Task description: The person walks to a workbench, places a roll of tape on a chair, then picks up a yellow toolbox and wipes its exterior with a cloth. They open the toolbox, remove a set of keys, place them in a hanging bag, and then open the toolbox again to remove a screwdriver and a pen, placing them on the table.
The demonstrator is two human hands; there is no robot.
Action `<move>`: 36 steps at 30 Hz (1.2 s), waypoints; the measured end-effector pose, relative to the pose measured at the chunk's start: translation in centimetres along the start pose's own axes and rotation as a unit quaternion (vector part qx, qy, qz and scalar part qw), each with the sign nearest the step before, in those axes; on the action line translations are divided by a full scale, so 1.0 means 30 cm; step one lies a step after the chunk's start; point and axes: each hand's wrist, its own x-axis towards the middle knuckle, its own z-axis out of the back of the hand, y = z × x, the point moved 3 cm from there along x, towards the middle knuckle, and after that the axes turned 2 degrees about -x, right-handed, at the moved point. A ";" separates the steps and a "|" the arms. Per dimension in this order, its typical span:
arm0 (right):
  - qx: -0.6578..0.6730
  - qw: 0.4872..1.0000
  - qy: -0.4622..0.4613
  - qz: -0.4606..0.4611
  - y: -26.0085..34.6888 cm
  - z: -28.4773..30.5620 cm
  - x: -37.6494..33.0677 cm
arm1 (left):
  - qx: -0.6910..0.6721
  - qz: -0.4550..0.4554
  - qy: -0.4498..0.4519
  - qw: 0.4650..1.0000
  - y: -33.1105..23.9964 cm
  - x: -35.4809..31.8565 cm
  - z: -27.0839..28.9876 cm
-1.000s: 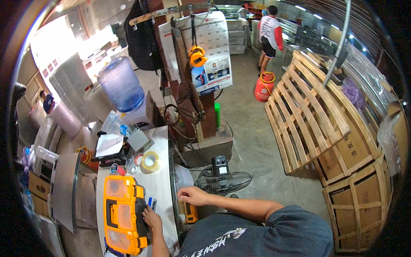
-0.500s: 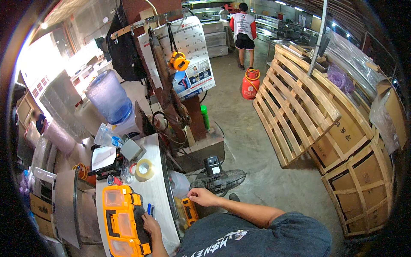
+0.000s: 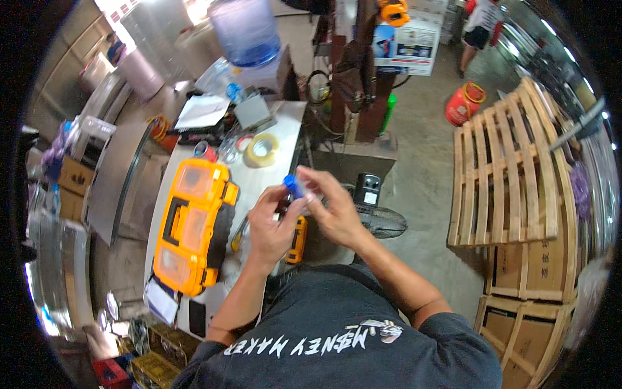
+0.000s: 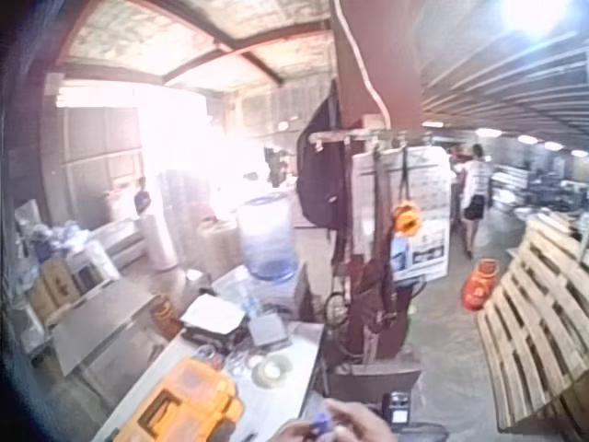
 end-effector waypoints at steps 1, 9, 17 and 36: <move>0.011 1.000 -0.009 0.009 0.036 0.016 0.012 | -0.005 -0.003 0.006 1.000 -0.038 0.017 -0.007; 0.068 0.991 -0.083 0.076 0.179 0.116 0.041 | 0.007 -0.030 0.025 0.999 -0.108 0.071 -0.098; 0.055 0.994 -0.088 0.019 0.149 0.218 0.038 | 0.026 -0.035 0.053 0.998 -0.123 0.076 -0.190; 0.026 0.999 -0.023 0.028 0.145 0.385 0.023 | 0.098 -0.271 0.200 0.937 -0.274 0.313 -0.240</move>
